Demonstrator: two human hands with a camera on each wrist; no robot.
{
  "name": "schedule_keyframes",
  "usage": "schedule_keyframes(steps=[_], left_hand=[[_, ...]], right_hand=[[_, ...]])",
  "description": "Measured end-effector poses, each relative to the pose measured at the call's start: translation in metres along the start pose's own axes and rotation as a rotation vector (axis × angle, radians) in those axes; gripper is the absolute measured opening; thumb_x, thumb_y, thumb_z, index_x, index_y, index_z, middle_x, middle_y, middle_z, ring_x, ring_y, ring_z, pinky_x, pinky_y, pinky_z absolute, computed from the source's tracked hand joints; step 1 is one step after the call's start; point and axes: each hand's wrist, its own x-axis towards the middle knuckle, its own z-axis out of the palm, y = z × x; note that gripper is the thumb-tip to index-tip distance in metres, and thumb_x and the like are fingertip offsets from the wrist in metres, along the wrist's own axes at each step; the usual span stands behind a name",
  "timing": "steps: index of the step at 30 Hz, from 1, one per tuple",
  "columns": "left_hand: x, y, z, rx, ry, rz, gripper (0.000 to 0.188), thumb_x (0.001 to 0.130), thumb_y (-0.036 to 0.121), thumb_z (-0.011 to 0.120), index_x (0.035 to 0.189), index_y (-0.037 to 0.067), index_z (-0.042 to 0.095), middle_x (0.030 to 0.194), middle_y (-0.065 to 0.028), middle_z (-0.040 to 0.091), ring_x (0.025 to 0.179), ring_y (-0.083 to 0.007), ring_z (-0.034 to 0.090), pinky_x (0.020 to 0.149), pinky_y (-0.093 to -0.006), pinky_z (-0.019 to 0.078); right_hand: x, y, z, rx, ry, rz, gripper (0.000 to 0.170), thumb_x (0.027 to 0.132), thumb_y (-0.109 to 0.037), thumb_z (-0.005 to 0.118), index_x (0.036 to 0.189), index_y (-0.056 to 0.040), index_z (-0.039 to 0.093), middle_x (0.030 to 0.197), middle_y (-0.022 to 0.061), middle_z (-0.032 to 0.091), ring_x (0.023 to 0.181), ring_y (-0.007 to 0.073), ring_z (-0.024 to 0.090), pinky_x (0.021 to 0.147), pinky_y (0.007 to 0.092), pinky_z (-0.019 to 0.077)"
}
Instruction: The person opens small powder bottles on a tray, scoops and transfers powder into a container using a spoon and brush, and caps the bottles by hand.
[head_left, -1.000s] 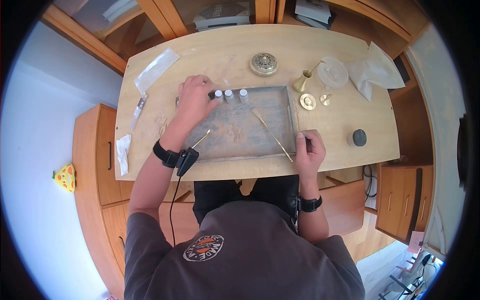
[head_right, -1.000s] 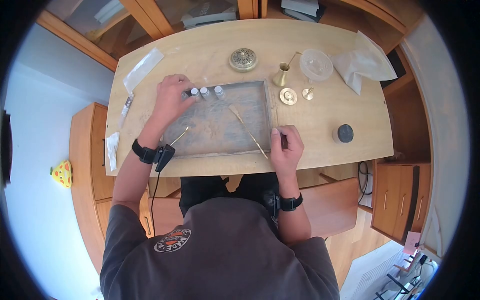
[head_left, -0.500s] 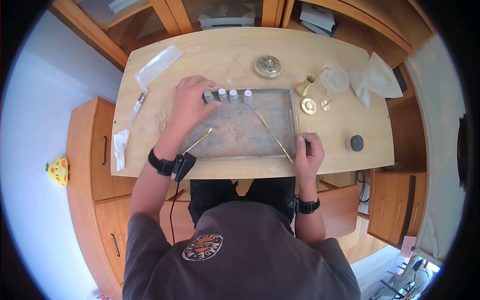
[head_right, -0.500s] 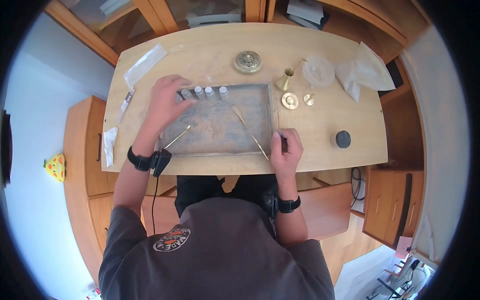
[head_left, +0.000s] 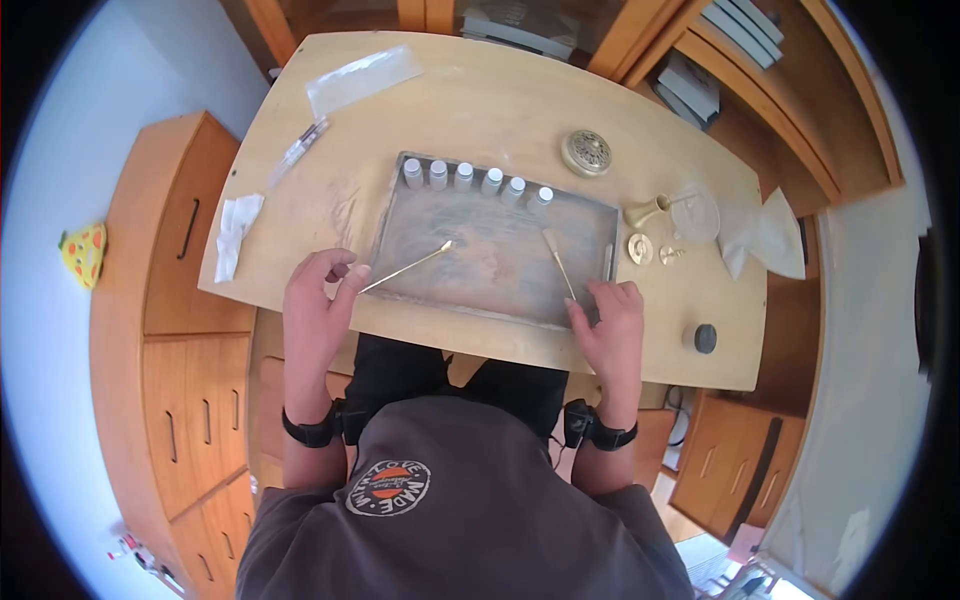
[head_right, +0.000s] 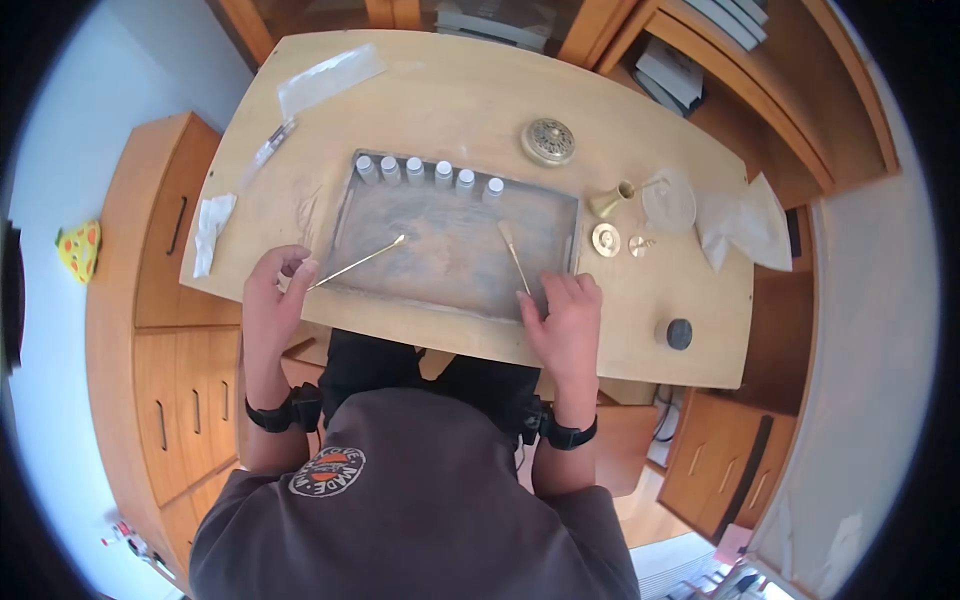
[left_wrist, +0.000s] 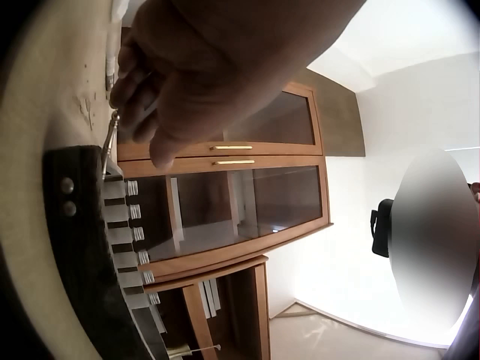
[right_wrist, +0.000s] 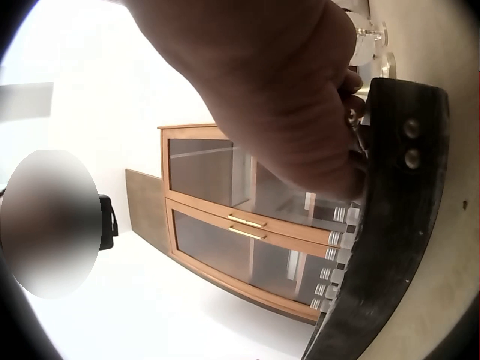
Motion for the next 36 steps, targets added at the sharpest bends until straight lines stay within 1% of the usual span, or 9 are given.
schedule_keyframes(steps=[5, 7, 17, 23, 25, 28, 30, 34, 36], left_hand=[[-0.004, 0.005, -0.006, 0.008, -0.156, -0.007, 0.019, 0.088, 0.017, 0.066, 0.096, 0.0, 0.065, 0.075, -0.013, 0.063, 0.071, -0.023, 0.061, 0.065, -0.0334, 0.0472], [-0.005, 0.002, -0.003, 0.111, -0.177, -0.013, 0.019, 0.088, 0.019, 0.066, 0.092, 0.0, 0.064, 0.072, -0.0162, 0.063, 0.066, -0.0297, 0.062, 0.062, -0.0368, 0.0474], [-0.011, -0.013, -0.006, 0.246, -0.2, 0.029, 0.018, 0.089, 0.019, 0.063, 0.086, 0.002, 0.066, 0.069, -0.0185, 0.062, 0.068, -0.0379, 0.062, 0.06, -0.0426, 0.0475], [-0.012, -0.015, -0.012, 0.154, -0.095, 0.103, 0.015, 0.09, 0.014, 0.061, 0.086, 0.0, 0.066, 0.063, -0.0152, 0.06, 0.056, -0.0293, 0.06, 0.055, -0.0366, 0.045], [-0.013, -0.012, -0.019, -0.05, -0.071, -0.027, 0.015, 0.091, 0.013, 0.061, 0.089, -0.001, 0.066, 0.06, -0.0099, 0.058, 0.053, -0.0174, 0.055, 0.052, -0.0296, 0.0415], [-0.015, -0.008, -0.029, -0.074, -0.004, -0.067, 0.016, 0.093, 0.014, 0.061, 0.093, 0.0, 0.067, 0.059, -0.0047, 0.056, 0.054, -0.0092, 0.05, 0.052, -0.0252, 0.039], [-0.017, -0.011, -0.031, -0.087, 0.038, -0.067, 0.016, 0.094, 0.014, 0.061, 0.093, -0.001, 0.067, 0.059, -0.0029, 0.055, 0.055, -0.0075, 0.049, 0.052, -0.0241, 0.0385], [-0.021, -0.016, -0.03, -0.15, 0.127, -0.103, 0.018, 0.092, 0.015, 0.063, 0.088, -0.002, 0.067, 0.058, -0.0061, 0.058, 0.052, -0.011, 0.053, 0.051, -0.0254, 0.0398], [-0.023, -0.014, -0.029, -0.161, 0.125, -0.111, 0.018, 0.092, 0.015, 0.063, 0.087, -0.002, 0.067, 0.058, -0.006, 0.057, 0.052, -0.0105, 0.052, 0.051, -0.025, 0.0396]], right_hand=[[0.006, -0.002, 0.001, -0.071, -0.121, -0.008, 0.021, 0.072, -0.007, 0.071, 0.091, -0.0002, 0.065, 0.073, 0.0137, 0.061, 0.075, 0.0331, 0.054, 0.072, 0.0432, 0.0425], [0.006, -0.001, 0.001, -0.109, -0.131, -0.028, 0.02, 0.072, -0.005, 0.07, 0.091, -0.0001, 0.065, 0.071, 0.0134, 0.061, 0.073, 0.0328, 0.054, 0.072, 0.0432, 0.0425], [0.006, -0.027, -0.021, -0.015, -0.022, 0.096, 0.022, 0.077, 0.0, 0.065, 0.099, -0.0004, 0.066, 0.07, 0.0131, 0.059, 0.069, 0.03, 0.055, 0.064, 0.0408, 0.0449], [0.013, -0.054, -0.015, 0.085, -0.035, 0.009, 0.025, 0.076, 0.003, 0.064, 0.101, -0.0006, 0.065, 0.072, 0.0138, 0.06, 0.068, 0.0317, 0.056, 0.064, 0.0413, 0.0451], [0.017, -0.064, -0.008, 0.098, -0.04, -0.015, 0.025, 0.076, 0.003, 0.065, 0.1, -0.0006, 0.065, 0.072, 0.0143, 0.06, 0.069, 0.0324, 0.056, 0.064, 0.0416, 0.0454], [0.025, -0.081, 0.004, 0.094, -0.122, -0.136, 0.021, 0.077, 0.0, 0.064, 0.098, -0.001, 0.065, 0.072, 0.0149, 0.061, 0.07, 0.0341, 0.058, 0.065, 0.0428, 0.0457], [0.032, -0.091, 0.016, 0.13, -0.267, -0.239, 0.016, 0.076, -0.002, 0.062, 0.093, -0.001, 0.064, 0.072, 0.0144, 0.063, 0.071, 0.0346, 0.059, 0.067, 0.0432, 0.0466], [0.039, -0.111, 0.044, 0.144, -0.232, -0.33, 0.011, 0.077, -0.002, 0.062, 0.087, -0.0006, 0.065, 0.067, 0.0133, 0.061, 0.067, 0.0324, 0.059, 0.067, 0.0424, 0.0472], [0.04, -0.113, 0.056, 0.027, -0.324, -0.379, 0.006, 0.074, -0.003, 0.059, 0.078, -0.0024, 0.064, 0.068, 0.0133, 0.063, 0.067, 0.032, 0.06, 0.067, 0.0422, 0.0479]])
